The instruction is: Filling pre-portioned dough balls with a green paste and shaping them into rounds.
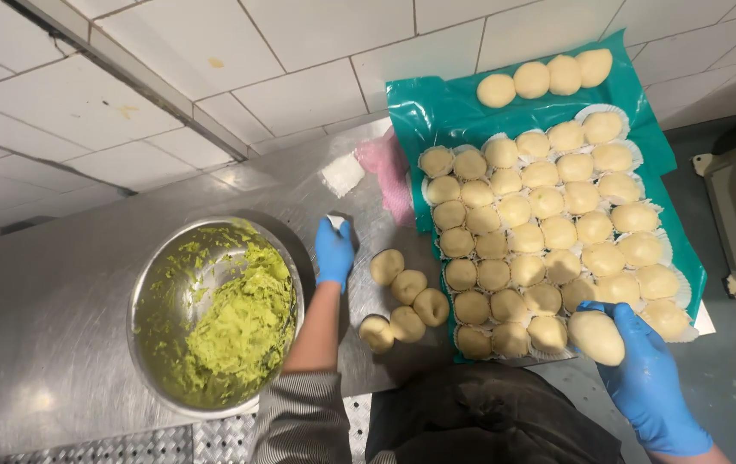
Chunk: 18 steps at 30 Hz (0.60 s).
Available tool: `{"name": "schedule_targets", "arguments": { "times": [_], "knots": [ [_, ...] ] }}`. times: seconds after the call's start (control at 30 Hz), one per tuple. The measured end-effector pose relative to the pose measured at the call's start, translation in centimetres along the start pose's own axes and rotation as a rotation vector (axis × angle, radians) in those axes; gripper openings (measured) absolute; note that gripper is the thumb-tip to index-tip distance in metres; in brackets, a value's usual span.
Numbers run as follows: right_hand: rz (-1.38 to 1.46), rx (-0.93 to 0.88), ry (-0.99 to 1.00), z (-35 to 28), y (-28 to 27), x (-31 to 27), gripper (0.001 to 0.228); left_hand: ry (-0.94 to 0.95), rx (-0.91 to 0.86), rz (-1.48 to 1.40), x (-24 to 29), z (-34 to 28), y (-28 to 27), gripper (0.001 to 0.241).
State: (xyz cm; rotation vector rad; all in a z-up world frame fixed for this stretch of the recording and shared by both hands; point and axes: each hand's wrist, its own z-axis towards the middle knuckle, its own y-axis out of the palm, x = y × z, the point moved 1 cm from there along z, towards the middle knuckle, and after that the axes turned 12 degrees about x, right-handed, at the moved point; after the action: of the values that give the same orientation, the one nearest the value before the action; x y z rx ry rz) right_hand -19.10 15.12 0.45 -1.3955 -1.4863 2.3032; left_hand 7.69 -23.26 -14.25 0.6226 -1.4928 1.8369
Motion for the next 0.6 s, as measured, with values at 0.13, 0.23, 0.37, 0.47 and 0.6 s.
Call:
{"name": "schedule_targets", "arguments": {
  "times": [0.13, 0.23, 0.37, 0.47, 0.6],
  "knots": [
    [0.388, -0.167, -0.010, 1.8, 1.2, -1.7, 0.042, -0.611, -0.158, -0.738, 4.5, -5.8, -2.6, 0.026],
    [0.830, -0.380, 0.420, 3.2, 3.6, -4.8, 0.053, -0.779, -0.217, -1.038, 7.3, -11.1, -4.0, 0.025],
    [0.842, -0.640, 0.595, 5.5, 6.5, -8.4, 0.052, -0.793, -0.409, -1.089, 13.9, -13.8, -7.3, 0.035],
    [0.494, -0.697, 0.580, 5.0, 8.6, -8.4, 0.047, -0.549, -0.715, -0.705, 14.6, -13.5, -9.9, 0.023],
    [0.618, -0.522, 0.178, 4.2, 4.9, -10.7, 0.034, -0.344, -0.595, -0.593, 15.4, -13.8, -11.9, 0.012]
  ]
}}
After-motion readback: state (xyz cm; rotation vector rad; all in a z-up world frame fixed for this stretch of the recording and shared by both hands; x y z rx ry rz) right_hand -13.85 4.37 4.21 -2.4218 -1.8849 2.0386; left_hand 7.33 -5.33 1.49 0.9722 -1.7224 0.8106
